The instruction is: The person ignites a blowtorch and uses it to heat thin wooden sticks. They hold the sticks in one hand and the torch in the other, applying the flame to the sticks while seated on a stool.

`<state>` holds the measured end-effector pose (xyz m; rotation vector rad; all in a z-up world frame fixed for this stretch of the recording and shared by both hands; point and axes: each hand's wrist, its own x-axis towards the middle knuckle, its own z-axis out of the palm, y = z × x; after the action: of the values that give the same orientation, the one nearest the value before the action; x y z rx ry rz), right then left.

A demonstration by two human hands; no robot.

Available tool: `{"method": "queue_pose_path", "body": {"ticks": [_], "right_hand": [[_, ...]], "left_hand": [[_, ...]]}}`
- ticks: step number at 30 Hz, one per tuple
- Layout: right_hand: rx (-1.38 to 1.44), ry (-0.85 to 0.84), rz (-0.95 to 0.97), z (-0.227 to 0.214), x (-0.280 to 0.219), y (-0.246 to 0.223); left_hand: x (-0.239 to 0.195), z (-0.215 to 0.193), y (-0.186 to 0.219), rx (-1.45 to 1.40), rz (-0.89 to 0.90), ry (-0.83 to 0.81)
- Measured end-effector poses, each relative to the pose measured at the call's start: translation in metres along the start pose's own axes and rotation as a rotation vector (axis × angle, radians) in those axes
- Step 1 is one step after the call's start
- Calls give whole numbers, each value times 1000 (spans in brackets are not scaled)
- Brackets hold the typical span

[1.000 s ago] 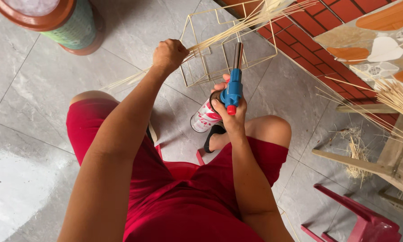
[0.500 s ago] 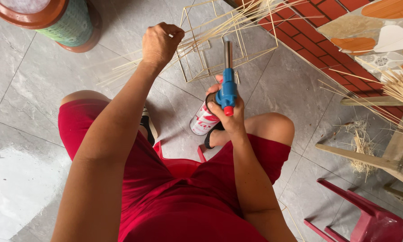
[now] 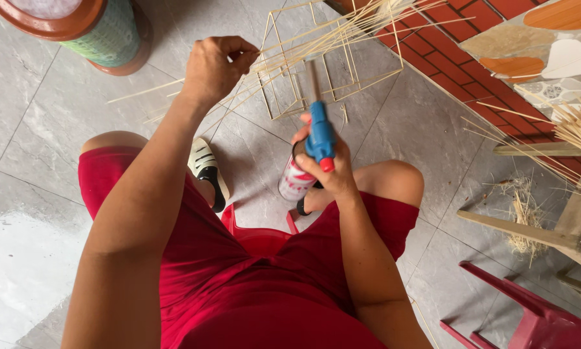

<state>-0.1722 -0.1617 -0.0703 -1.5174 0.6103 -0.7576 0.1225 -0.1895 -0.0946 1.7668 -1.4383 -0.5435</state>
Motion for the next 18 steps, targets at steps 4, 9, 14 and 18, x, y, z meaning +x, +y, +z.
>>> {"method": "queue_pose_path", "body": {"ticks": [4, 9, 14, 18], "right_hand": [[-58, -67, 16, 4, -11, -3], [120, 144, -24, -11, -6, -5], [7, -16, -4, -2, -14, -7], [85, -4, 17, 3, -15, -2]], "left_hand": [[-21, -22, 9, 2, 67, -1], [-54, -56, 14, -38, 109, -7], [-77, -80, 21, -11, -31, -10], [-89, -91, 21, -68, 8, -18]]}}
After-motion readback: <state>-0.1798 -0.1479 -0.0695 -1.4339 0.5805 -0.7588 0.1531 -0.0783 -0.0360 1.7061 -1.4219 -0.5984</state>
